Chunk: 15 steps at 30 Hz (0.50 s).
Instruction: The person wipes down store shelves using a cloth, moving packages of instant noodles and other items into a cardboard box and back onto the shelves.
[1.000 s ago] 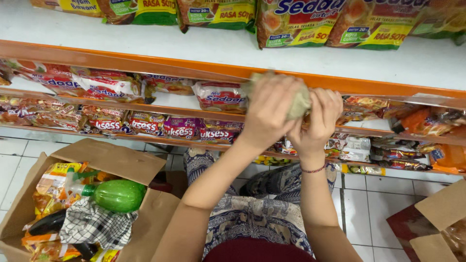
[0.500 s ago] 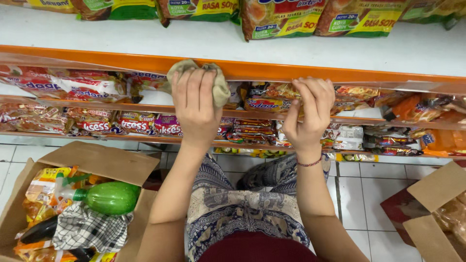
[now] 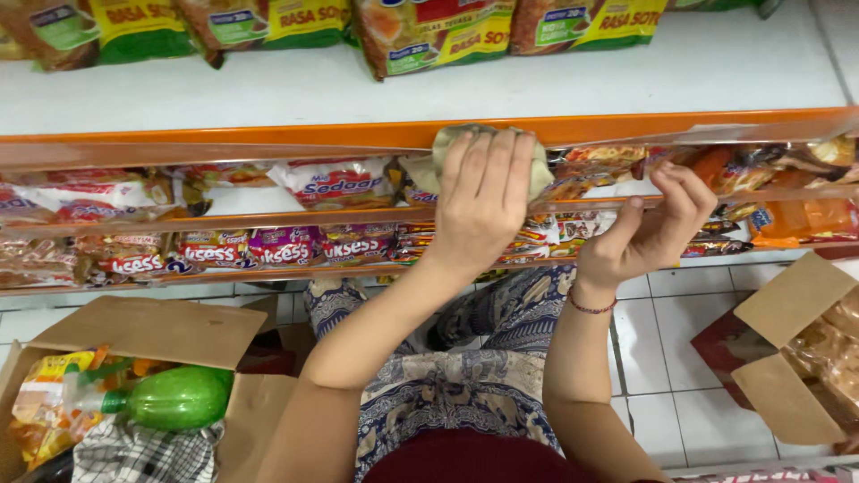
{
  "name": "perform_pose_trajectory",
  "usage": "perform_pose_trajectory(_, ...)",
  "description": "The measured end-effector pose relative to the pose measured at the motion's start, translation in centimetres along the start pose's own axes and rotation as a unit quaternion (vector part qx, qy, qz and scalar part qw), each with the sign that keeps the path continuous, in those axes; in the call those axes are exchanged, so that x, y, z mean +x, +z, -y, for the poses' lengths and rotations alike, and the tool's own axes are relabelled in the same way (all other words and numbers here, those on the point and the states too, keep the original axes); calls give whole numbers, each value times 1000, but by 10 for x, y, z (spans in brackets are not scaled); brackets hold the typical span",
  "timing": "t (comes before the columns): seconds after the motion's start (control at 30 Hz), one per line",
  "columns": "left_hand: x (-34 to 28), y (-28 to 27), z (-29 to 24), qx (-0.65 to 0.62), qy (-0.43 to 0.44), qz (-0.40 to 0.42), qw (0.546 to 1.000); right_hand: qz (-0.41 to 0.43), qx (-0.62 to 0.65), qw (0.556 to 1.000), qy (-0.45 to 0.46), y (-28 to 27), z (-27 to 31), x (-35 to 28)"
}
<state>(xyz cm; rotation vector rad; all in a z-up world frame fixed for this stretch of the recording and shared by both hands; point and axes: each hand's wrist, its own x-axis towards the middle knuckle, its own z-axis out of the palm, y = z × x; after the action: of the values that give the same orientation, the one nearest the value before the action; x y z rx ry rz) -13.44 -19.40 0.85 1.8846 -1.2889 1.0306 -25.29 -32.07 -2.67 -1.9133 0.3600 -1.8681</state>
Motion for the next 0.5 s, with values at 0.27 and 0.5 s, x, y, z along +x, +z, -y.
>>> perform_pose_trajectory(0.27, 26, 48, -65, -22, 56, -2, 998, -42, -18, 998, 51, -32, -27, 0)
perform_pose_trajectory(0.5, 40, 71, -93, -72, 85, 7, 994, -72, 0, 992, 102, -46, -38, 1)
